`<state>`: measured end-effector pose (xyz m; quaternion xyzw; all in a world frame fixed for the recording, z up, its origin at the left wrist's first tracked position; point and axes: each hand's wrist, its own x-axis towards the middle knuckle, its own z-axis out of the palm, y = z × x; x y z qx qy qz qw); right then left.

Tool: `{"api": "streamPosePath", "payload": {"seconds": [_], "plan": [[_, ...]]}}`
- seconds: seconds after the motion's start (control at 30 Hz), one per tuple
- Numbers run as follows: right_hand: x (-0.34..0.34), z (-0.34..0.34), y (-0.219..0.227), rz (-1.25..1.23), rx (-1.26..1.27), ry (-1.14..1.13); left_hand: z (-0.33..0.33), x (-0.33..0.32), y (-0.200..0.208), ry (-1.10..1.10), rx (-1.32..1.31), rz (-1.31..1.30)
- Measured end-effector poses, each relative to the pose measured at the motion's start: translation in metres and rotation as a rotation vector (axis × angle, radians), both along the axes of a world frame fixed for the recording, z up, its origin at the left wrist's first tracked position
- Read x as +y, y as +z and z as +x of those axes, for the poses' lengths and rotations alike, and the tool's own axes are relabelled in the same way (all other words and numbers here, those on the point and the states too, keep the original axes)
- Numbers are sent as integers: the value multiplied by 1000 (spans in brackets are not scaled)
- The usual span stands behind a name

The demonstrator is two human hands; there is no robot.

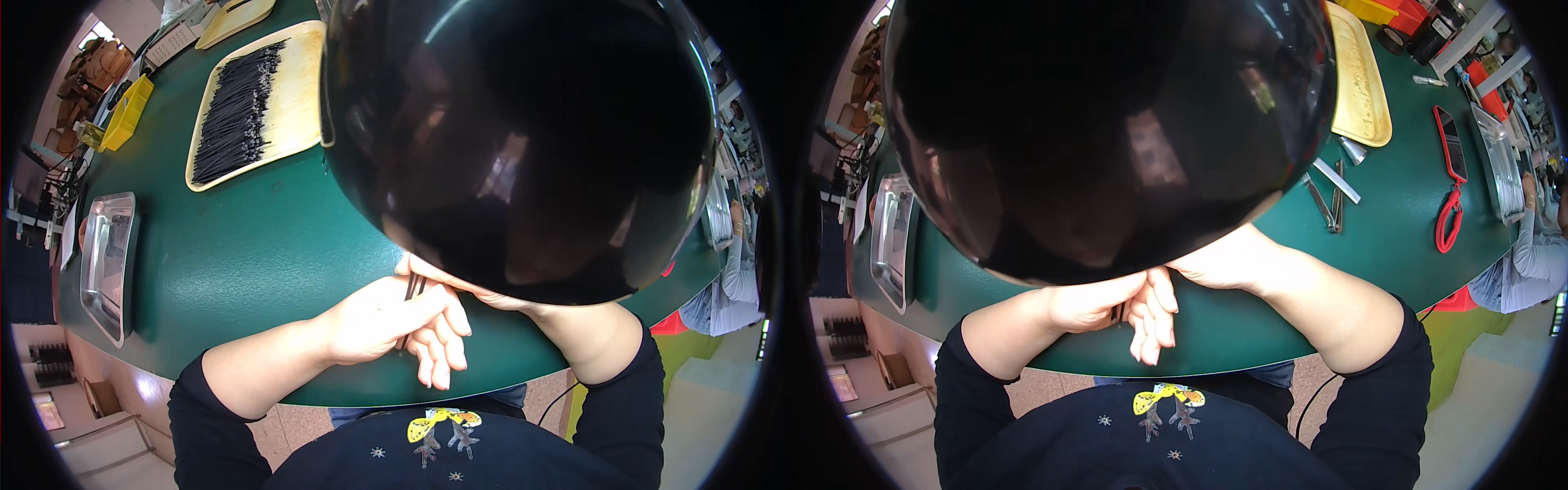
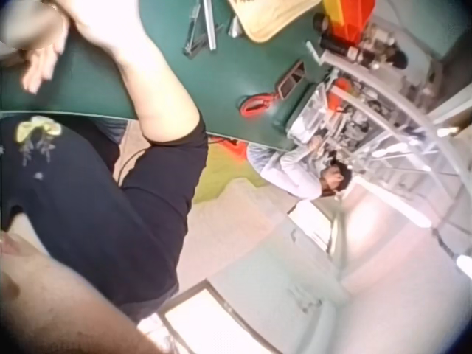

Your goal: The person sorts thin black components by holding bundles under a desk lamp and separating individual pieces by hand.

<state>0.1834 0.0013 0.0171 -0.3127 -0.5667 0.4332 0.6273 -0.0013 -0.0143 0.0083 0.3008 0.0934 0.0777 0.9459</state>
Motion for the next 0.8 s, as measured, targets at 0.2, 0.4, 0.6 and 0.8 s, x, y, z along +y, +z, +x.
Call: {"api": "streamPosePath", "payload": {"seconds": [0.2, 0.4, 0.6, 0.8], "plan": [[2, -6, -19, -140, 135, 66, -3, 4, -1, 293, 456, 427], [-16, 3, -30, -265, 458, 42, 1, 22, -19, 815, 685, 1544], [-17, -12, -18, -322, -532, 87, -3, 26, -8, 653, 983, 2018], [-7, -14, -21, -301, -295, 15, -1, 26, -5, 673, 1004, 1943]]}}
